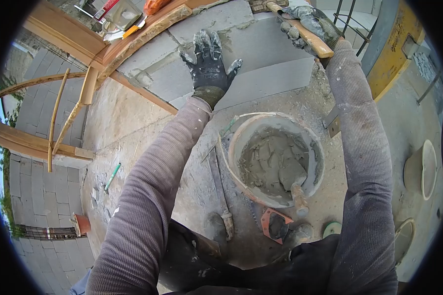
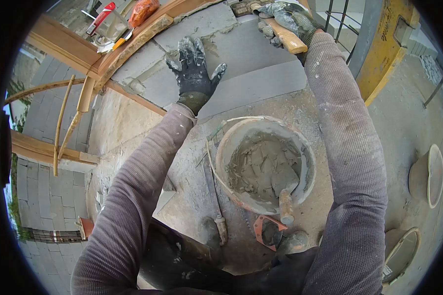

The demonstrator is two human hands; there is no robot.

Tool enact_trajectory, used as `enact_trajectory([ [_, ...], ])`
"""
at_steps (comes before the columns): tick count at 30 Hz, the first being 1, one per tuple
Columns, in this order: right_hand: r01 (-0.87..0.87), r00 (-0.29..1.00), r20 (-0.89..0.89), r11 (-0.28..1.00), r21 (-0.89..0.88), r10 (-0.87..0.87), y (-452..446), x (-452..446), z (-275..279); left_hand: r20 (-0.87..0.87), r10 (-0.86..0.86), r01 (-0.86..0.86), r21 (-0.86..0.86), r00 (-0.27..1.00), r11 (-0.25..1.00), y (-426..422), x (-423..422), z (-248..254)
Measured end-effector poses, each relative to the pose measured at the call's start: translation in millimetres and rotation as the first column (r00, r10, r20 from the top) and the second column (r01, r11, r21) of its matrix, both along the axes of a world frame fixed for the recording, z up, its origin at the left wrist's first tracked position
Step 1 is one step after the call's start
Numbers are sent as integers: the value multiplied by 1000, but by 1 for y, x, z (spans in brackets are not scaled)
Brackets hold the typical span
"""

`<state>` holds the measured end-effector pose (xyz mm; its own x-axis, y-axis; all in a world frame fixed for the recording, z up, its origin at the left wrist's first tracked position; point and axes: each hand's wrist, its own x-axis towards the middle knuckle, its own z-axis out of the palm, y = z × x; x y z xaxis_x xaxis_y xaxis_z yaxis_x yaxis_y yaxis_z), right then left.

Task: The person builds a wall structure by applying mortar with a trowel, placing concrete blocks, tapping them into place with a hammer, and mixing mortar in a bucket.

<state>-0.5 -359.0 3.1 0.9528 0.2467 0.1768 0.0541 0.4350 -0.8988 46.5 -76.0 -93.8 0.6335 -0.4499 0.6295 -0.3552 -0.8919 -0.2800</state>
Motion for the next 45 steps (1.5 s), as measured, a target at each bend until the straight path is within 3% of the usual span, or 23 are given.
enact_trajectory([
  [4, -40, 999, -11, 998, 45, 40, 5, 5, -3, 36, -7, 7, -7, 999, 1000, 21, -2, -1],
  [7, 95, 994, -65, 994, 55, -92, 25, -12, 7, 28, 56, -56, -14, 998, 998, 41, -3, 2],
  [8, 192, 975, -84, 969, -153, -206, 33, -19, 18, 30, 70, -70, 13, 997, 997, 46, -1, 3],
  [9, 187, 976, -77, 969, -160, -201, 27, -13, 12, 35, 82, -83, 37, 996, 996, 49, -1, 5],
  [11, -43, 993, -106, 998, 37, 46, 7, 3, -4, 34, 84, -85, 19, 996, 996, 50, -2, 3],
  [12, 339, 938, -15, 926, -168, -347, 28, -20, 6, 25, 83, -83, 12, 996, 996, 51, -3, 1],
  [17, 326, 938, -46, 920, -215, -343, 9, 30, -8, -18, 73, -74, -35, 997, 997, 59, -7, 3],
  [19, 449, 859, -98, 830, -331, -503, 21, 35, -7, -35, 40, -41, -31, 999, 999, 62, -8, 5],
  [21, 420, 874, -53, 807, -416, -483, 30, 29, -1, -42, 52, -54, -51, 998, 997, 59, -10, 4],
  [27, 307, 928, -144, 926, -222, -342, 30, 14, 12, -90, 103, -110, -77, 991, 991, 48, -12, 7],
  [28, 272, 944, -159, 954, -123, -290, 27, 23, 9, -92, 105, -113, -90, 990, 989, 49, -12, 7],
  [33, 387, 892, -113, 870, -305, -437, 38, 15, 13, -60, 89, -90, -5, 994, 996, 58, -16, 11],
  [36, 284, 930, -169, 931, -228, -326, 26, 8, 14, -118, 187, -183, 44, 975, 982, 54, -17, 14],
  [39, 371, 891, -116, 850, -373, -439, 24, -9, 16, -68, 130, -130, 14, 989, 991, 55, -14, 10],
  [41, 248, 941, -141, 910, -331, -308, -44, 9, -19, -83, 89, -89, -2, 993, 996, 56, -10, 5],
  [43, 296, 896, -183, 850, -435, -406, -42, -71, 12, -36, 31, -32, -38, 999, 999, 63, -10, -4],
  [45, 222, 975, 114, 811, -541, -190, -84, -102, 6, -50, -74, 76, 36, 996, 996, 78, -22, -13],
])
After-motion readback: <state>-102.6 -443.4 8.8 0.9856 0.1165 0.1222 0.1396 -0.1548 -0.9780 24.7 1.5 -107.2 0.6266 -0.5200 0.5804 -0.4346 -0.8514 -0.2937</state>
